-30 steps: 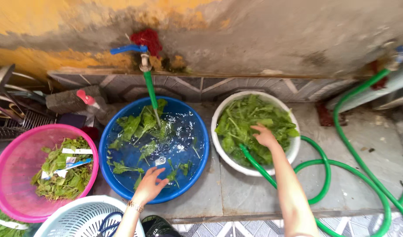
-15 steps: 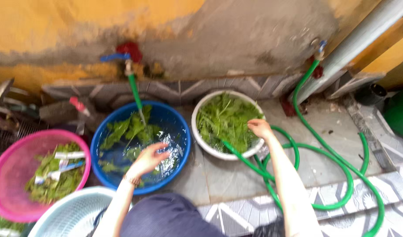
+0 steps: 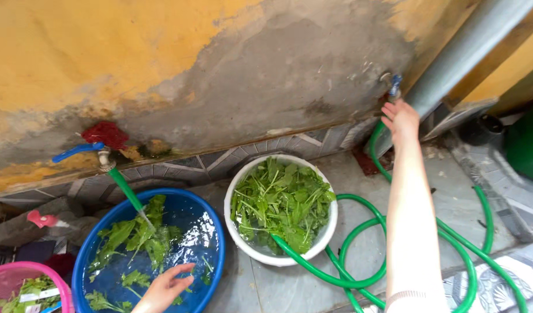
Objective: The person washes leafy green vegetables in a blue basin under running water, then uses scissors to trim the stems and transfers the cleaned greens into a white bowl. The person also handles a green hose to fill the bowl with water.
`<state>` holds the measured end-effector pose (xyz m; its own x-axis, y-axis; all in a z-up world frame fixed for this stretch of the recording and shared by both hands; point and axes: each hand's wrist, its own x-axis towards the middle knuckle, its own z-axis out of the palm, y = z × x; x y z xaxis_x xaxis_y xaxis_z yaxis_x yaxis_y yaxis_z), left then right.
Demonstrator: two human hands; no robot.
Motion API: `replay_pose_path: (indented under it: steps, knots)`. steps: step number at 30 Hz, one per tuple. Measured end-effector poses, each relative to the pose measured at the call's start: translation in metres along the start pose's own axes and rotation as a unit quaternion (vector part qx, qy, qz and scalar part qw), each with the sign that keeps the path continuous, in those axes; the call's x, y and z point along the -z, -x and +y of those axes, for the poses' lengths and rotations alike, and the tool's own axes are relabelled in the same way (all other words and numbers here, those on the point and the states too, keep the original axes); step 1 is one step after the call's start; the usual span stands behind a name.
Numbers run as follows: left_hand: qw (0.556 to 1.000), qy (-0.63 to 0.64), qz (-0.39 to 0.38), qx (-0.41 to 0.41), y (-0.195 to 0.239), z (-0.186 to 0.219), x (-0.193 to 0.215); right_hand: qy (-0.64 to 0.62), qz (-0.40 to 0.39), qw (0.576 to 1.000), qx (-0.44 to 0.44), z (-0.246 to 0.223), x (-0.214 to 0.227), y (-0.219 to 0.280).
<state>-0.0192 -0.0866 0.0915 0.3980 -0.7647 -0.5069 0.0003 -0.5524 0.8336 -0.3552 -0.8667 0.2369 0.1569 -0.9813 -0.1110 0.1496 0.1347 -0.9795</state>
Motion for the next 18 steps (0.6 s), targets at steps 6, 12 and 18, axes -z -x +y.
replay_pose_path:
  steps: [6,12,18]
  knots:
    - [0.998,0.004,-0.012,0.069,-0.012,-0.039,-0.001,-0.16,-0.053,0.982,-0.08,-0.007,-0.007,-0.045]
    - [0.994,0.037,-0.015,0.097,-0.022,-0.022,-0.015,-0.162,-0.003,0.985,-0.052,0.006,-0.02,-0.056]
    - [0.998,0.061,-0.012,0.017,0.001,0.043,-0.035,-0.182,0.017,0.982,-0.037,-0.001,-0.066,-0.071]
